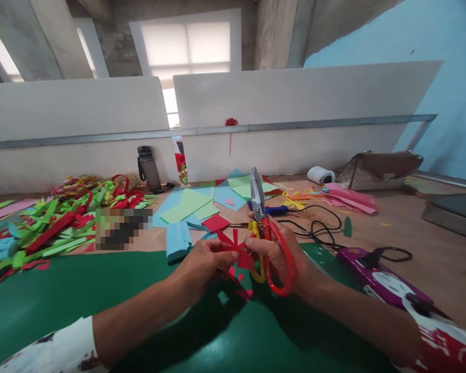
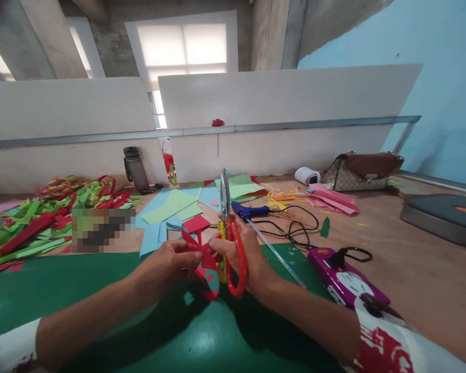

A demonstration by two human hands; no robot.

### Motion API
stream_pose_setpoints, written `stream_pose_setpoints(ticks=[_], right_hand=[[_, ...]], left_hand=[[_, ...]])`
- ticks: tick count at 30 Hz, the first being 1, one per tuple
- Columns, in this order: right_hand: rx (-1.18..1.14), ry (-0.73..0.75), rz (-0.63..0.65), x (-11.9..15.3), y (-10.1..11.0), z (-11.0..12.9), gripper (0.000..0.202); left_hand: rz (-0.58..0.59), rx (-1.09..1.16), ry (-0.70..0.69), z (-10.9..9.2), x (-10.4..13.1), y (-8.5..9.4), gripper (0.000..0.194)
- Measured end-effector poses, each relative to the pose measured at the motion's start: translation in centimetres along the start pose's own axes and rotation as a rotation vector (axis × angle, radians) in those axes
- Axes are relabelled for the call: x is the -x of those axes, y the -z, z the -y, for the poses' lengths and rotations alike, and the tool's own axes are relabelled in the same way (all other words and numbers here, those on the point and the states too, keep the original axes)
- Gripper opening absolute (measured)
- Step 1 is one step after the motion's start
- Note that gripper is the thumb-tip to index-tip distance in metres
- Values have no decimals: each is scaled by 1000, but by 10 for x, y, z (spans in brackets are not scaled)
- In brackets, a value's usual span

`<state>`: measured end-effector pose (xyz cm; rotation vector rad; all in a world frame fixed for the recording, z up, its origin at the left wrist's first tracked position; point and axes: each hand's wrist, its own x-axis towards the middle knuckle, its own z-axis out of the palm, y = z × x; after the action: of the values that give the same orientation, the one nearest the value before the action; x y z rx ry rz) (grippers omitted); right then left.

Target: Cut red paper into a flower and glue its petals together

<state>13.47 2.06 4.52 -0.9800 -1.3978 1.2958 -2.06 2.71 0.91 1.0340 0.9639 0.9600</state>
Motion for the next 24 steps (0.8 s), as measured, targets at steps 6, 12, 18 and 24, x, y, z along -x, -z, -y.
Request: stream_pose_setpoints(ticks=[6, 12, 18, 24], right_hand=[[-57, -22, -24, -3, 0, -10, 45], [26, -9, 24, -12, 8, -14, 53], [251, 38, 207, 0, 26, -1, 53], [441, 1, 373, -5, 39, -12, 56]], left_hand=[[-44, 47, -14, -1, 0, -1, 24], [-143, 28, -68, -8, 0, 4, 20], [-190, 48, -151, -18, -1, 24, 18], [-238, 63, -154, -29, 1, 34, 17]])
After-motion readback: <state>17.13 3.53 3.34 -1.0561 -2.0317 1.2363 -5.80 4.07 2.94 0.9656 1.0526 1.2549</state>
